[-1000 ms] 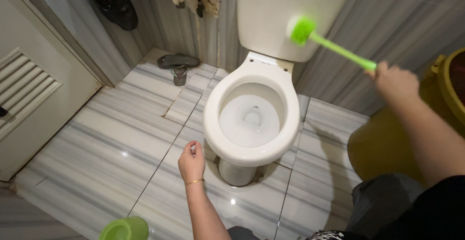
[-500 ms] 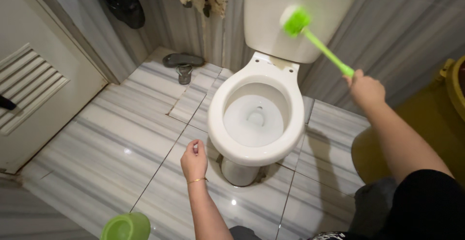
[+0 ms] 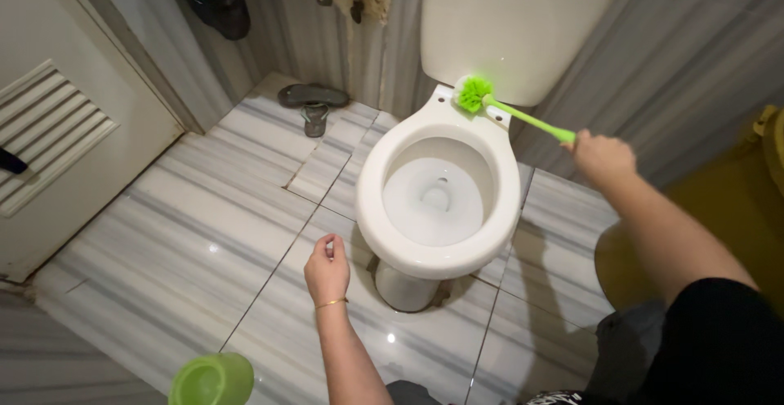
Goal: The person scrubs the toilet bowl and exterior with a green toilet brush, then pours water from a pink scoop into the bowl to rinse it.
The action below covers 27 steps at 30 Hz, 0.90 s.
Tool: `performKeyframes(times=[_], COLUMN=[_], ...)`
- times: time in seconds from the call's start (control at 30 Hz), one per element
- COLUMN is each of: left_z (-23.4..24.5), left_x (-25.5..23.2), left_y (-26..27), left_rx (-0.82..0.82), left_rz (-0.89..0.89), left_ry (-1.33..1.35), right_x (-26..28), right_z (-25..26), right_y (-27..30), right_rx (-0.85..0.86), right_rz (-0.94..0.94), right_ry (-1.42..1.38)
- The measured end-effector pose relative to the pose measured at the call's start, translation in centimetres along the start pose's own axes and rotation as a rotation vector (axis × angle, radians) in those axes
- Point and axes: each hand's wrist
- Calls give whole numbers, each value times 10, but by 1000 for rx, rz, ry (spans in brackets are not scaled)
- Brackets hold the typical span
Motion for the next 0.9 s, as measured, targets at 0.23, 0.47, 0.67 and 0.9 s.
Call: performKeyframes(times=[0.23,0.47,0.67,0.9], left_z=[0,0,-4,-3], left_x=[0,7,9,7], left_y=[-2,-4,-5,-5], left_rx=[9,-20,-17,-13], left_rz=[26,4,-22,-5], left_ry=[-11,31,21,27], right_x=[-41,-48,7,45], right_z=[55,61,25,9], right_y=[-19,-40,-40,-24], right_rx=[-227,-443,-300,58], right_rz=[-59,-111,-88,14], right_ry=[-9,-97,-150,-91])
Point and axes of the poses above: each hand's wrist, its own y-axis away from the middle knuckle, its own z-axis out of the back of the hand, x = y × z, and after that the axes turned 13 degrees about y, right-handed
